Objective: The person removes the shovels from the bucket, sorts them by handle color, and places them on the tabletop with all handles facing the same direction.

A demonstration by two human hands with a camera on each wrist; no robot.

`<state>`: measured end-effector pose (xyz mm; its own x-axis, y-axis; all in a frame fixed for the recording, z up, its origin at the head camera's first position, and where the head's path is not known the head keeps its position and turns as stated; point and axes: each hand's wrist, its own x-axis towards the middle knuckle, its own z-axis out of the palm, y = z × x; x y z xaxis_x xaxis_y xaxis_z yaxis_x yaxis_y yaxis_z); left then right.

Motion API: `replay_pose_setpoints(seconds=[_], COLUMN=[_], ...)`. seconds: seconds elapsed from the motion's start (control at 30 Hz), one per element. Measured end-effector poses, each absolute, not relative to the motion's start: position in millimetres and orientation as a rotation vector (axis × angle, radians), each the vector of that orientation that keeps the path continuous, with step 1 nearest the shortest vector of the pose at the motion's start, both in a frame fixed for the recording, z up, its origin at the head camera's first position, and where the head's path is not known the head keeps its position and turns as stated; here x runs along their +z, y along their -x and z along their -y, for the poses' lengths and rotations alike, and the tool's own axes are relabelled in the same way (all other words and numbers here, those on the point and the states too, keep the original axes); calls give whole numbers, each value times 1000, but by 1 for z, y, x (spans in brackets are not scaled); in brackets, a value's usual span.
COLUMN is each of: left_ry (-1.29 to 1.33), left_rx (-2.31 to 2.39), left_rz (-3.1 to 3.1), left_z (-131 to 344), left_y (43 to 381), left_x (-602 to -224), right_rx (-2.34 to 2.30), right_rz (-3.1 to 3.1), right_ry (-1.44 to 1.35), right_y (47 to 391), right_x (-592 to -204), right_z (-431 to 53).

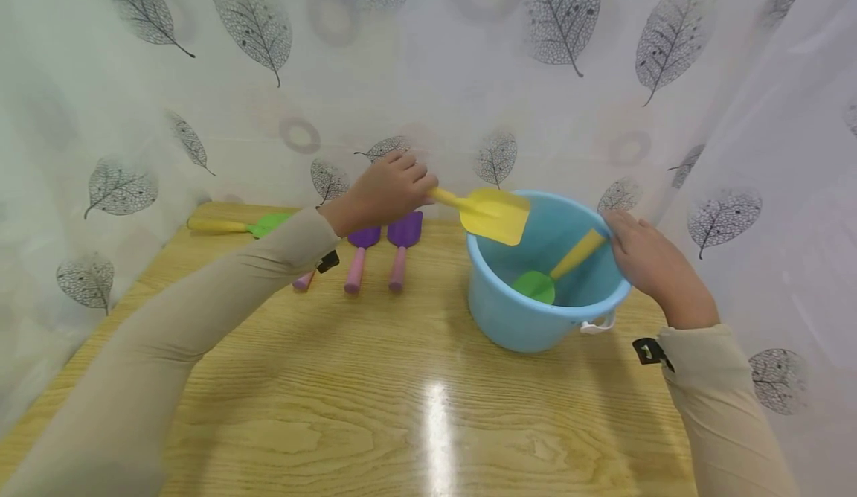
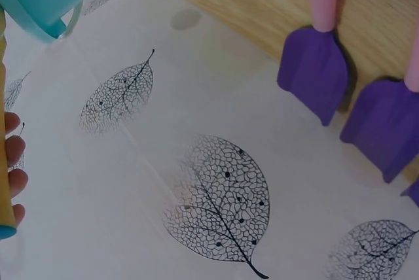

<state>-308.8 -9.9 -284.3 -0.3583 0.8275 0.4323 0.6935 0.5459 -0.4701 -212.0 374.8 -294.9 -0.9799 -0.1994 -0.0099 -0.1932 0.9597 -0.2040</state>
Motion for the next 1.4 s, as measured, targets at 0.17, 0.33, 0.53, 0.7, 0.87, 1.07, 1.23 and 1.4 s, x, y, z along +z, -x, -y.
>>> replay_pose_setpoints(seconds=[0.17,0.33,0.53,0.7,0.87,1.07,1.23,1.4], left_ry=[1183,1135,1061,1025,1014,990,991,1004], left_rx=[225,171,126,117,140,136,93,86], left_rz=[2180,2178,2171,2190,2222,2235,2244,2261], left_z=[22,33,46,60,77,96,112,127], left_y=[306,303,300,298,296,294,292,289], left_x=[-289,-293,-298,-303,-310,-318,-325,-331], right_rx=[-304,-303,-311,-314,-319,-319,-329,-336], right_rz=[-3065,-3053,-3073,-3097,-3092,-3090,-3077,-3085], right_ry=[300,289,305,330,324,319,304,317], right_y=[213,214,212,212,212,212,212,212], right_x=[-295,-294,-294,-295,-295,-295,-295,-295], right_z=[-375,-375,-374,-372,-373,-374,-375,-375])
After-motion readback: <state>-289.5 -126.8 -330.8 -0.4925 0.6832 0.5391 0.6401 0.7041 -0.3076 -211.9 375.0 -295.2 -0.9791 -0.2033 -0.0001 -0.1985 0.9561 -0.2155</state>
